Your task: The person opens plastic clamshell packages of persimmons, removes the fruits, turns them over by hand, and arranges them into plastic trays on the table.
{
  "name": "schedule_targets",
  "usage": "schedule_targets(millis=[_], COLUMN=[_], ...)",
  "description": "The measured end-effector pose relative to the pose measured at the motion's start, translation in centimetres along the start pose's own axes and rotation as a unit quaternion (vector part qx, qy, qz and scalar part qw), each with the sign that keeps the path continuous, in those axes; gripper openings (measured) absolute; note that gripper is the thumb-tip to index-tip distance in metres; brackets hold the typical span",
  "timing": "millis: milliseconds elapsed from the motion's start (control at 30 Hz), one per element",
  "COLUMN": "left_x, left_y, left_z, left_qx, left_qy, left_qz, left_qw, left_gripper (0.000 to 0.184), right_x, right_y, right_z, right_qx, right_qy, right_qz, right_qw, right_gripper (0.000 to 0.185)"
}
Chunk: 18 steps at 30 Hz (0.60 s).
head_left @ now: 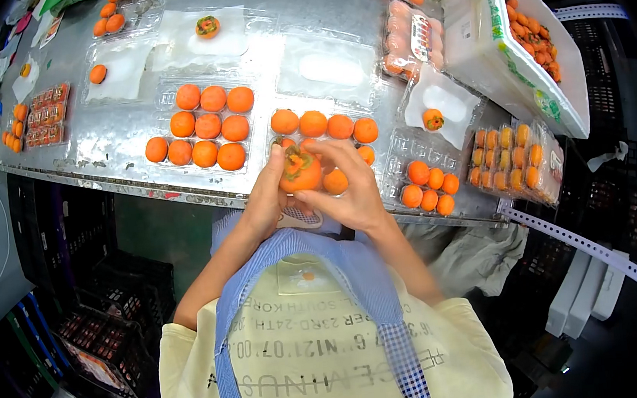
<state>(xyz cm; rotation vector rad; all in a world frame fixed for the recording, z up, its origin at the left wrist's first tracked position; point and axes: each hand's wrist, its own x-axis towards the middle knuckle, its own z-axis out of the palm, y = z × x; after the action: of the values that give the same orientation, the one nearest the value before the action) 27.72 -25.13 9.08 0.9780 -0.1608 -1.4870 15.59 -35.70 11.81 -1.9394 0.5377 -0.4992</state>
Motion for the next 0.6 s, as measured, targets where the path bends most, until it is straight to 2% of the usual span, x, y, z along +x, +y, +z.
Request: schedule_targets(millis=[167,367,467,567,600], left_x=[-0.2,-0.2,-0.1,-0.1,-0.1], left_y=[0.3,0.5,0.4,0.5,0.6], left_z=[-0.2,-0.7,-0.7,0.0,0.2], left_qx=[-0.041,-0.036,-0.034,-0.009,0.005], left_qy=[-0.037,-0.057,-0.059,-0.035,-0.027], left_qz=[-0.03,-0.068,-0.073,-0.066,-0.061], left_qw=[0.998,0.995,0.995,0.997,0.998], left_gripper=[0.055,0.053,0.052,0.051,0.051], right_x=[0.1,-0.1,-0.3,-0.1,-0.1], right_y=[0.4,1.7,1.7,1.0,1.0], right_z=[0.0,0.5,0.2,0.4,0.5], right_qx=[0.013,0.216,0.201,0.088,0.102], right_qy=[-0.019,-0.011,-0.024,-0.018,-0.018], right_qz=[-0.001,0.086,0.089,0.041,0.048], right_qw=[1.0,0.973,0.975,0.995,0.993], right_gripper=[0.052,0.042,0.04,0.038,0.038])
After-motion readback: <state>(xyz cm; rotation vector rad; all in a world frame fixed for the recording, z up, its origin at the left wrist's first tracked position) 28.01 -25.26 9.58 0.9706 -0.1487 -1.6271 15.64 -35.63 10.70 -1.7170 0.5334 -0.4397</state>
